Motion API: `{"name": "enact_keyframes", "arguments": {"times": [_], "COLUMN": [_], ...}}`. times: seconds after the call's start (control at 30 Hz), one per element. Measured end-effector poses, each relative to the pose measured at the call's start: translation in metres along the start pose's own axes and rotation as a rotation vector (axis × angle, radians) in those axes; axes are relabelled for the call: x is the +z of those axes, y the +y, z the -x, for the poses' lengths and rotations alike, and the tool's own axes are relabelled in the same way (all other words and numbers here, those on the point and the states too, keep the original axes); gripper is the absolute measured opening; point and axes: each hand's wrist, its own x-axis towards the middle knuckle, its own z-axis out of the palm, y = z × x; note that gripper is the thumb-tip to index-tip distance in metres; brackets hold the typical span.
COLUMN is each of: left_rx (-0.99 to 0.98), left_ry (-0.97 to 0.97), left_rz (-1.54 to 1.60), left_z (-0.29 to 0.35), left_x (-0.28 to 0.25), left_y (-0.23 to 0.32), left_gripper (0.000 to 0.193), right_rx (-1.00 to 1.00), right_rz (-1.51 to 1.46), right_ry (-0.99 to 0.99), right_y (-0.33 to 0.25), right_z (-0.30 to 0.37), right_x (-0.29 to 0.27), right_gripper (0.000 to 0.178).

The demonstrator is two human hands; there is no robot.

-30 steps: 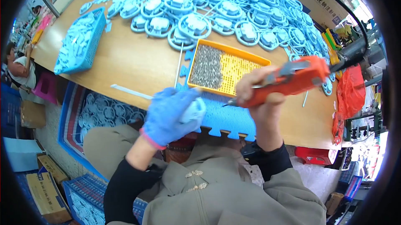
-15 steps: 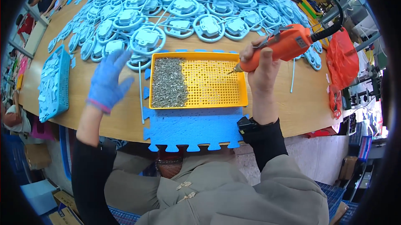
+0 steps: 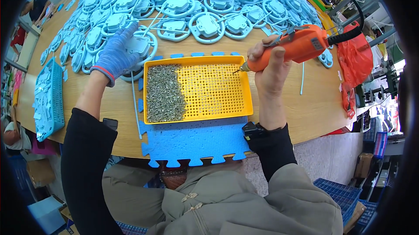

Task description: The recorder uses an electric screwdriver to assemble plastic components on a workbench in a manufacturing environment.

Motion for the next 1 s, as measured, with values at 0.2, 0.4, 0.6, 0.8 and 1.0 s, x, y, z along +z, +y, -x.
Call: {"name": "enact_keyframes", "arguments": {"times": [0.2,0.4,0.6,0.8,1.0], "left_rx": [0.048,-0.122,-0.315,-0.19,-0.075], "left_ry": [0.155,0.276,0.33,0.416,0.301], "left_rz": [0.161,0.426,0.419,0.168,0.31], "left_z": [0.038,0.146,0.265,0.267,0.256], "left_x": [-0.007,-0.008,0.021,0.05,0.058], "left_y": [-0.025,-0.017,0.053,0.111,0.14], "left_gripper": [0.085,0.086,0.086,0.076,0.078], "right_rx": [-0.024,-0.036,-0.044,-0.054,-0.106], "right_rz": [0.007,-0.014,-0.012,0.027,-0.036], "right_ry": [-0.004,-0.013,-0.039,-0.069,-0.065], "right_y": [0.003,0.003,0.004,0.003,-0.036], "right_z": [-0.001,0.0,-0.003,-0.001,-0.004], "right_x": [0.004,0.0,0.004,0.008,0.021], "right_gripper": [0.048,0.045,0.04,0.04,0.047]}}
